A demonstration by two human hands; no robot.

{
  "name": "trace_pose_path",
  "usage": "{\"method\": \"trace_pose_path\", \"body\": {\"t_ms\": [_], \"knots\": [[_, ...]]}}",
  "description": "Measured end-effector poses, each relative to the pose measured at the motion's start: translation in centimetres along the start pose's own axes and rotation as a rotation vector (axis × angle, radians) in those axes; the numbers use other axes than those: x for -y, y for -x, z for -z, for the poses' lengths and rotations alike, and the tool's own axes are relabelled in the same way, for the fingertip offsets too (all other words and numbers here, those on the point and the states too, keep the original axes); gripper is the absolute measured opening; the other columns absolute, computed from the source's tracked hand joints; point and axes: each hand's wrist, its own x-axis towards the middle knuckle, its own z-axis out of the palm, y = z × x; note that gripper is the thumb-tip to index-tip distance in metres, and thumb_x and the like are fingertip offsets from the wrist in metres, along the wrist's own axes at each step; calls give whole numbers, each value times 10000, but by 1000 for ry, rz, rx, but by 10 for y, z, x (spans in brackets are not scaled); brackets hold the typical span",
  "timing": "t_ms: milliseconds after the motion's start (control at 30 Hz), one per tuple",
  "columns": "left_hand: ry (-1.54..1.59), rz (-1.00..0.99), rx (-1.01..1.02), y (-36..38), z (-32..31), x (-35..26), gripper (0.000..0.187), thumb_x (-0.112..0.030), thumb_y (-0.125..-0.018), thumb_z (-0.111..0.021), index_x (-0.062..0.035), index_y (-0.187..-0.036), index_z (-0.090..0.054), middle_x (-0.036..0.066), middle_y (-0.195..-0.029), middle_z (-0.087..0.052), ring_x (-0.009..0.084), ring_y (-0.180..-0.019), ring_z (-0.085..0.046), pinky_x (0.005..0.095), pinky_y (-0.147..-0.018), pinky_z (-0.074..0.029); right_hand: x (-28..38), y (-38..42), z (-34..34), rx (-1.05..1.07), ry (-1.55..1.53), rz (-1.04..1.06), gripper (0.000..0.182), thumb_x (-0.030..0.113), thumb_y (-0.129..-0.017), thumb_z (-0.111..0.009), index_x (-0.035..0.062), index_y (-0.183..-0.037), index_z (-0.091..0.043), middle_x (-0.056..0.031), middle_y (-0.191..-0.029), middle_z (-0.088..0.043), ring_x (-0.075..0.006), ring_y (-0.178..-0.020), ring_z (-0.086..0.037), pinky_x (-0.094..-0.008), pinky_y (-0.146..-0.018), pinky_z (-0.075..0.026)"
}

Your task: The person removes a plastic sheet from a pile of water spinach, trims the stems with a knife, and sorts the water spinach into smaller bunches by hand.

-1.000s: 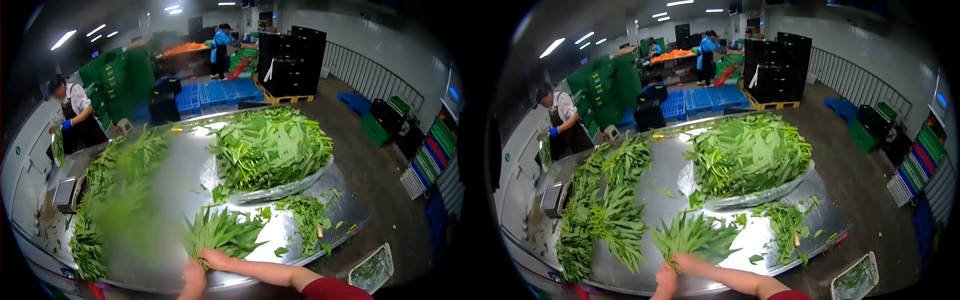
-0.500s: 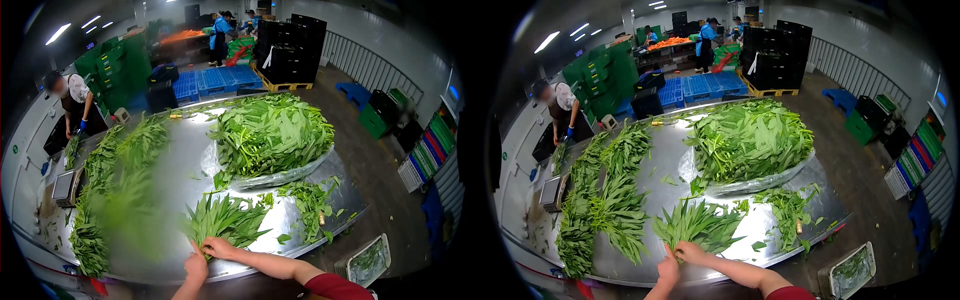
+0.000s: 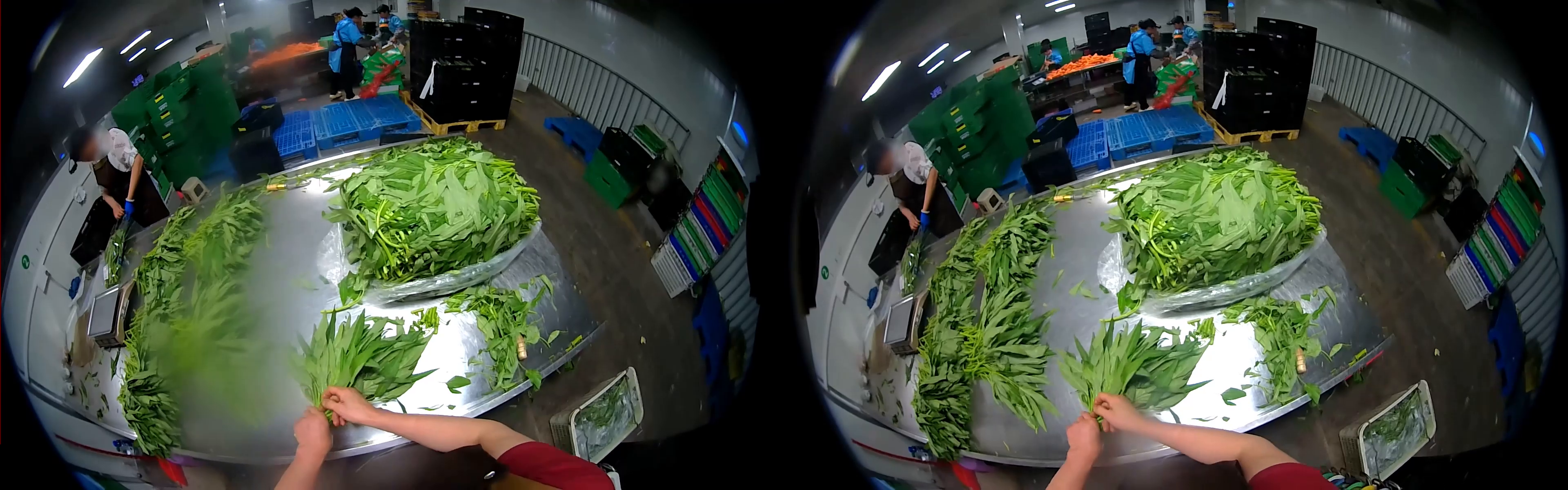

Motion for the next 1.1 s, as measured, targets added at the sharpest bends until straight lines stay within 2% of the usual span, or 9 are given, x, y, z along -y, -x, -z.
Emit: {"method": "trace_pose_path", "body": {"t_ms": [267, 400, 467, 533, 600, 700, 867, 1000, 1100], "knots": [[63, -91, -148, 4, -11, 7, 66, -18, -725, -541, -29, -785, -567, 140, -745, -597, 300, -627, -608, 400, -541, -487, 94, 14, 57, -130, -24, -3, 185, 231, -908, -545, 57, -973, -537, -1, -749, -585, -110, -562, -562, -245, -480, -459], [4, 23, -154, 0, -25, 7, 187, -14, -678, -576, -23, -854, -512, 124, -719, -596, 296, -573, -620, 385, -528, -495, 92, 36, 181, -99, -1405, 467, 763, 571, -929, -353, 6, -1427, -232, -138, -1303, -520, -152, -778, -574, -247, -640, -507], [14, 15, -153, -3, -24, 7, 206, -16, -665, -582, -23, -858, -510, 120, -719, -594, 291, -580, -622, 380, -533, -497, 70, 43, 200, -471, -1152, 338, 701, 529, -950, -366, -33, -1367, -315, -119, -1183, -594, -137, -689, -565, -223, -616, -490], [28, -14, -142, -1, -17, 11, 220, -17, -653, -588, -18, -858, -510, 122, -719, -594, 291, -593, -626, 380, -541, -499, -1, 44, 243, -51, -1086, 366, 538, 452, -960, -426, -27, -1197, -491, -69, -1000, -645, -121, -651, -560, -215, -576, -469], [49, 26, -139, -4, -20, 12, 232, 2, -631, -606, -6, -843, -513, 150, -738, -604, 309, -636, -637, 385, -557, -508, 43, 60, 163, -660, -246, 165, 336, 344, -961, -478, 27, -991, -586, -16, -880, -641, -107, -623, -565, -209, -528, -439], [261, 12, -66, -9, 15, 14, 208, 4, -644, -614, -11, -829, -521, 155, -787, -633, 319, -649, -641, 387, -577, -514, 88, 64, 58, -468, 404, 395, 176, 161, -877, -590, 31, -993, -606, -61, -926, -642, -155, -709, -618, -257, -600, -495], [1273, -237, -63, -23, 45, 11, 308, 14, -623, -633, 36, -925, -574, 134, -735, -630, 213, -661, -625, 355, -569, -505, 149, 59, -19, 269, 1087, 807, 555, 62, -693, -687, 55, -1221, -520, -156, -1302, -477, -338, -1220, -447, -464, -1008, -386], [1954, 154, 871, -12, 30, 28, 356, 33, -621, -679, 30, -961, -573, 142, -766, -611, 238, -578, -620, 367, -513, -539, 122, 29, -20, 475, 1359, 502, 866, 254, -636, -781, 53, -1364, -357, -143, -1406, -372, -314, -1334, -312, -451, -1107, -258], [1975, 363, 1077, 11, -22, 39, 349, 28, -678, -644, 35, -1014, -550, 175, -839, -608, 275, -574, -614, 396, -517, -539, 66, 12, -20, 701, 1635, 468, 985, 308, -588, -818, 54, -1392, -309, -142, -1417, -359, -305, -1338, -307, -430, -1125, -218]]}}
